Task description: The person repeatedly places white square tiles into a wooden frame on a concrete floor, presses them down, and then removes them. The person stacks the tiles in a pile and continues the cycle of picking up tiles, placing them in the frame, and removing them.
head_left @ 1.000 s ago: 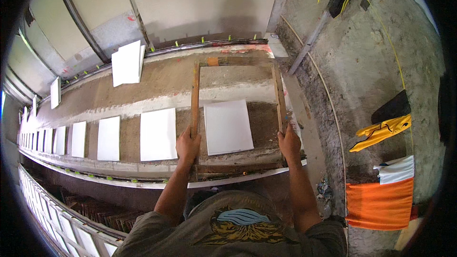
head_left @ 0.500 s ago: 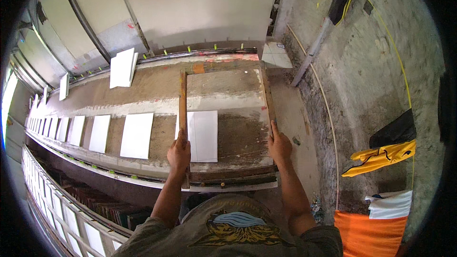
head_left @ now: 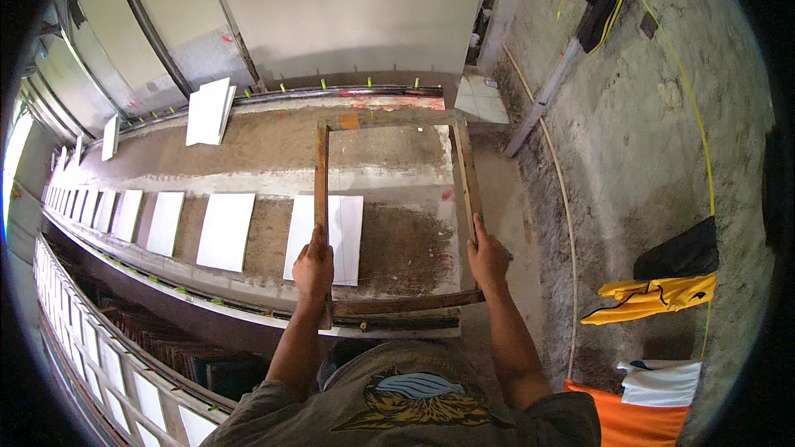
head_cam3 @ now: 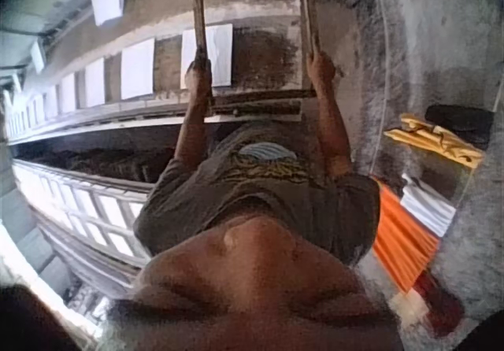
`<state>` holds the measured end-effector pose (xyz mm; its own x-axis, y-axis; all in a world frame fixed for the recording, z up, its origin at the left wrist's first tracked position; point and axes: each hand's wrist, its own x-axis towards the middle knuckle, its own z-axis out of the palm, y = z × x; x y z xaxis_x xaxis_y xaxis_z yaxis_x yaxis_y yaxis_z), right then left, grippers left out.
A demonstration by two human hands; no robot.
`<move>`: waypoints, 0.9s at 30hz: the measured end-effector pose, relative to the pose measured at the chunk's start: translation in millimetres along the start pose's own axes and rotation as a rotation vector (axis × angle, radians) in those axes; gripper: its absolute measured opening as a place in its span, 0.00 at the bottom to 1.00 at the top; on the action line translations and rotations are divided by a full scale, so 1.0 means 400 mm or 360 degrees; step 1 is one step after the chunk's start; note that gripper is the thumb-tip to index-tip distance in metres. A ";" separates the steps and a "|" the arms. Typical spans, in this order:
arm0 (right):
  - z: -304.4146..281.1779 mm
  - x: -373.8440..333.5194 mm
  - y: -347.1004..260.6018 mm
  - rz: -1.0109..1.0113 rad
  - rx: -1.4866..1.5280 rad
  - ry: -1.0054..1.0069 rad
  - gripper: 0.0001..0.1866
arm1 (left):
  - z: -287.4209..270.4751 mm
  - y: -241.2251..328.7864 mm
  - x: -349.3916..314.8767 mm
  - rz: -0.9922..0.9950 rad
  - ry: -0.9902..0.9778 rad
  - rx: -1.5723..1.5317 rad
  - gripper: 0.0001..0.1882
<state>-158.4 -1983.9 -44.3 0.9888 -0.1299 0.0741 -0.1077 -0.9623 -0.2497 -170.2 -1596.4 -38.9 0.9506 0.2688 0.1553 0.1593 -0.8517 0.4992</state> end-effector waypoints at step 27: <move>-0.042 0.276 0.299 -0.0545 0.0147 -0.0182 0.41 | 0.163 0.345 -0.250 -0.0513 0.0324 0.0061 0.34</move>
<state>-63.9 -2117.3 -49.8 0.9716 0.2287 0.0614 0.2363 -0.9191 -0.3154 -225.8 -1770.1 -41.1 0.7782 0.6064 0.1637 0.4550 -0.7240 0.5185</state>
